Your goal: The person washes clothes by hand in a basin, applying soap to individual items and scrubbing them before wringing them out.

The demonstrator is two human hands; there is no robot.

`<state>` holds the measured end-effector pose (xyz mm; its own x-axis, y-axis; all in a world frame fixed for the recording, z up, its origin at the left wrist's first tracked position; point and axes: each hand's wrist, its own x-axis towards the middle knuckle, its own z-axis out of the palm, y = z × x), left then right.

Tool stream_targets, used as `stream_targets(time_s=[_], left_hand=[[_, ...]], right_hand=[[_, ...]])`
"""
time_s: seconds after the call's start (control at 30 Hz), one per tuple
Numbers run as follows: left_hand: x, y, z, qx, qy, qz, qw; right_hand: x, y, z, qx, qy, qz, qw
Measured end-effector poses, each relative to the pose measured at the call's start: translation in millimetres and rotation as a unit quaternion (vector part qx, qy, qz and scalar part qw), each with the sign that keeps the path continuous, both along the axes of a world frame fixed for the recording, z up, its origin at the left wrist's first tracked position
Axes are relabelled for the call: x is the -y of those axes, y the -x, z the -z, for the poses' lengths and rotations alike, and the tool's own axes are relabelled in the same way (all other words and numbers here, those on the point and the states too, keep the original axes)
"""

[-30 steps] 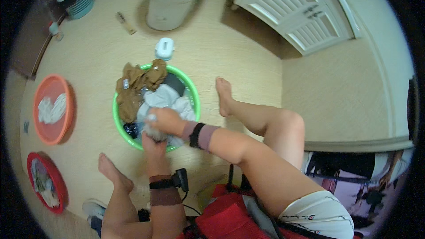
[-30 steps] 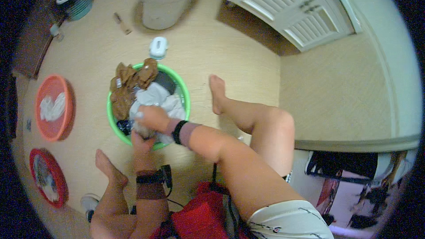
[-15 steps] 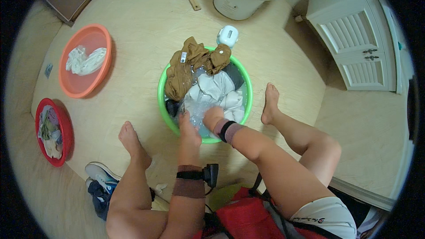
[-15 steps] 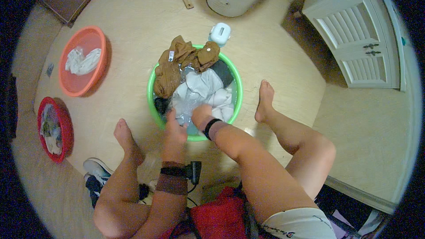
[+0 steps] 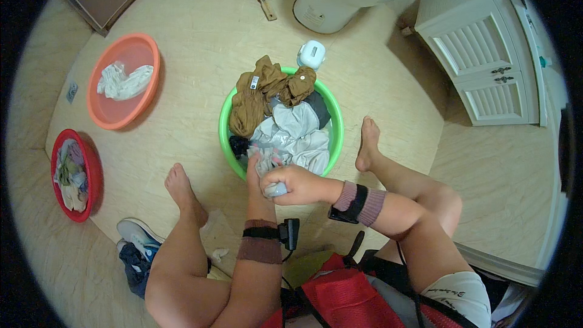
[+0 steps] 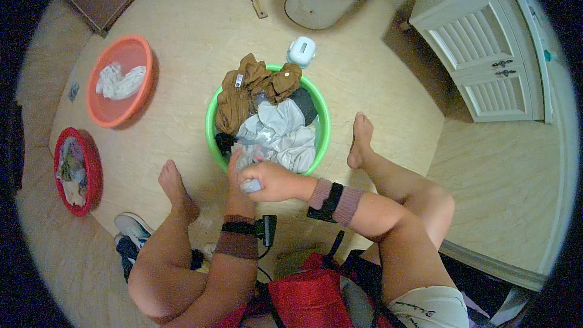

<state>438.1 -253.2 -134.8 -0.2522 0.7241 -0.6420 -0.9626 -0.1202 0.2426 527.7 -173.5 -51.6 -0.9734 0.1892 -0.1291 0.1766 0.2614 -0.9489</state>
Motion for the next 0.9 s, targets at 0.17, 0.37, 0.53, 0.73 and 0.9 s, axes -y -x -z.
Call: stream_targets(time_s=[0.17, 0.37, 0.53, 0.73, 0.9], left_hand=[[-8.2, -13.3, 51.9, 0.057, -0.029, 0.009, 0.998], [-25.7, 0.4, 2.4, -0.074, 0.200, -0.015, 0.977], [-11.8, 0.5, 45.7, -0.073, 0.131, -0.012, 0.989], [-6.1, 0.5, 71.9, -0.056, 0.107, 0.044, 0.992], [-17.3, -0.2, 36.7, -0.043, 0.125, -0.022, 0.991]], right_hand=[[-18.0, 16.0, 21.5, 0.162, -0.212, 0.140, 0.954], [-49.9, -11.1, 73.5, 0.268, -0.298, 0.226, 0.888], [-6.4, -1.3, 92.8, 0.371, -0.390, 0.012, 0.843], [-33.3, 19.4, 140.6, 0.456, -0.366, -0.181, 0.791], [-45.5, 10.2, 96.6, 0.252, -0.203, 0.124, 0.938]])
